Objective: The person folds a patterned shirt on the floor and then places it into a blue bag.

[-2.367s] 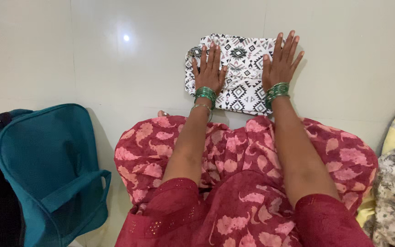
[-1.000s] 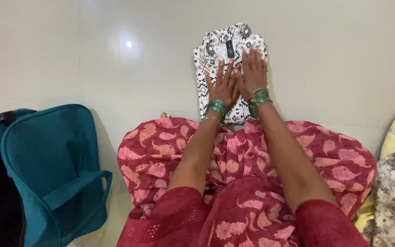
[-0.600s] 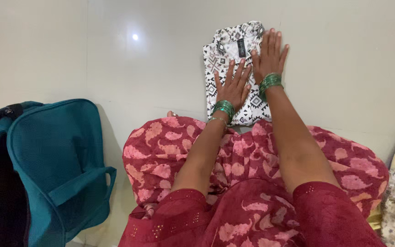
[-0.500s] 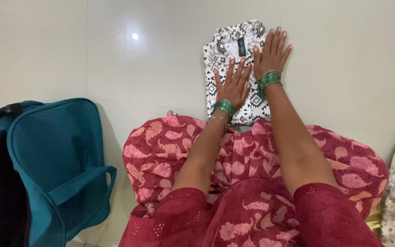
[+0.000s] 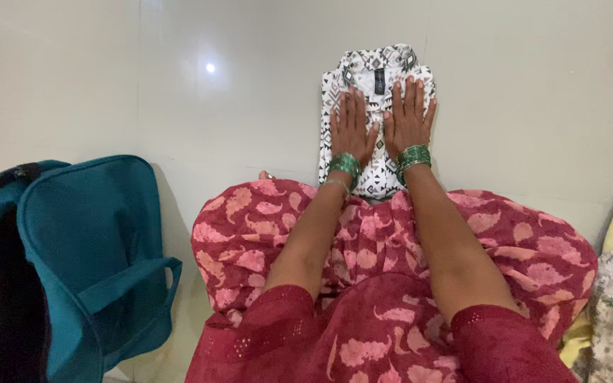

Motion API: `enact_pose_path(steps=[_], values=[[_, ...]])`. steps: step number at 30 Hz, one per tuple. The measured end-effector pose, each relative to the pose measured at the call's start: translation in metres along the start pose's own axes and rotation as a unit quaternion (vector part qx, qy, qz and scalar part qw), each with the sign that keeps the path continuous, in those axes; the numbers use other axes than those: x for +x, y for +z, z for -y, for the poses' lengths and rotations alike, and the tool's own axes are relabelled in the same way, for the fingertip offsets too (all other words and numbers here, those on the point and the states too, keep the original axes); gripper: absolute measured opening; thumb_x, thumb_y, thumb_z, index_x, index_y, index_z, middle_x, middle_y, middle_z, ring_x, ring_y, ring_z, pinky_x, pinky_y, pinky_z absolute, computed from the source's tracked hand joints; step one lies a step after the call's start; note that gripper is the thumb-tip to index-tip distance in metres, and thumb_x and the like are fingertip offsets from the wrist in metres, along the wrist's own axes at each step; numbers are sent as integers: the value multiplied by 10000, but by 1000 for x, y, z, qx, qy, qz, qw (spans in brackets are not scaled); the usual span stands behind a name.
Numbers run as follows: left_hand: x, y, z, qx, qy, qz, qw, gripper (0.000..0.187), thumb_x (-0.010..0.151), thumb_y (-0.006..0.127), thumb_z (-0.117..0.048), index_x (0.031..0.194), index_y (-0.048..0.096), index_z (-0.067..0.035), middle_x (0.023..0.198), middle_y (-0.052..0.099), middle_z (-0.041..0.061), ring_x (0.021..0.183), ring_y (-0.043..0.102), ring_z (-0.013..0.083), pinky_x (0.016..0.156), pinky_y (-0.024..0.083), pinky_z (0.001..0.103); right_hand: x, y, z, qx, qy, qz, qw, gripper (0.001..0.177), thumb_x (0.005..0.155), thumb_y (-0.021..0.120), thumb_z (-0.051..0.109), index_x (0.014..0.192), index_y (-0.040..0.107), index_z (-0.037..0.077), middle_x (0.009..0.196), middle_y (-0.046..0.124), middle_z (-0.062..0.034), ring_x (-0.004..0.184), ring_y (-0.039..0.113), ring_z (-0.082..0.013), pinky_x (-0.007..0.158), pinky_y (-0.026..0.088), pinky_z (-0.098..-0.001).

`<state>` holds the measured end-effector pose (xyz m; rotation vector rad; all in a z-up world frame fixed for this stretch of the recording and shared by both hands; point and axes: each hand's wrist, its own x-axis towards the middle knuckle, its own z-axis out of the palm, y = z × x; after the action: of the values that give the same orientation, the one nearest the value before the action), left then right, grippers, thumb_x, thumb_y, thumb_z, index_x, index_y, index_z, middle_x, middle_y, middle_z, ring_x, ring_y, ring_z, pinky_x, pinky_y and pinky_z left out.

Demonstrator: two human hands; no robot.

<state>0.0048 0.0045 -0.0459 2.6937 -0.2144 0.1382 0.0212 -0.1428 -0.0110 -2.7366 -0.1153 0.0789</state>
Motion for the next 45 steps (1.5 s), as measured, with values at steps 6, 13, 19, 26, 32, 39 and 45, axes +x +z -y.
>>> enact_pose_path(steps=[6, 13, 19, 26, 32, 39, 45], values=[[37, -11, 19, 55, -45, 77, 994, 809, 1054, 326, -596, 1653, 32, -139, 1739, 14, 48, 1611, 19, 212, 1297, 18, 524, 1, -2, 2, -11, 0, -8, 1000, 661, 1072, 381, 324, 1680, 224, 117, 1750, 104, -132, 1613, 42, -317, 1265, -11, -603], [31, -10, 11, 88, -84, 124, 985, 816, 1052, 315, -589, 1650, 25, -115, 1731, -23, 60, 1598, -16, 240, 1269, 17, 558, 1, -2, 3, -5, 13, -5, 1000, 669, 1057, 375, 350, 1675, 220, 145, 1750, 91, -110, 1611, 25, -292, 1269, -16, -584], [-23, -9, -10, 88, -67, 166, 980, 749, 1037, 377, -520, 1653, 88, -208, 1727, 14, 84, 1591, 5, 279, 1239, 17, 633, 7, 9, -9, -45, 80, 28, 995, 671, 1075, 319, 399, 1690, 147, 196, 1744, -26, -68, 1598, -51, -286, 1253, -5, -596], [-48, -27, -12, 59, -105, 155, 981, 752, 932, 559, -444, 1597, 262, -256, 1706, 79, 130, 1577, 35, 357, 1203, 70, 674, -7, -27, -43, -86, 232, 64, 967, 684, 1067, 375, 488, 1660, 202, 194, 1736, 95, -135, 1584, 124, -373, 1198, 303, -614], [-58, 1, 12, -117, -125, -35, 985, 981, 849, 746, -278, 1616, 173, -66, 1635, 86, 370, 1514, 191, 507, 1213, 272, 557, -28, -28, -73, -141, 287, 128, 939, 715, 1024, 471, 491, 1597, 352, 79, 1606, 297, -209, 1444, 337, -430, 994, 519, -575], [-70, 34, 45, -258, -166, -62, 950, 1063, 793, 791, -230, 1603, 142, -4, 1522, 408, 301, 1391, 423, 459, 1180, 348, 497, -58, -43, -74, -101, 237, 201, 945, 542, 991, 518, 470, 1404, 584, 125, 1539, 387, -291, 1276, 558, -456, 1008, 505, -559], [-69, 33, 54, -230, -202, -24, 952, 1011, 810, 804, -247, 1573, 196, 16, 1467, 443, 308, 1326, 455, 448, 1127, 361, 498, -55, -53, -92, -9, 270, 178, 946, 466, 969, 585, 424, 1371, 692, 215, 1463, 611, -196, 1288, 630, -405, 1101, 511, -515]])
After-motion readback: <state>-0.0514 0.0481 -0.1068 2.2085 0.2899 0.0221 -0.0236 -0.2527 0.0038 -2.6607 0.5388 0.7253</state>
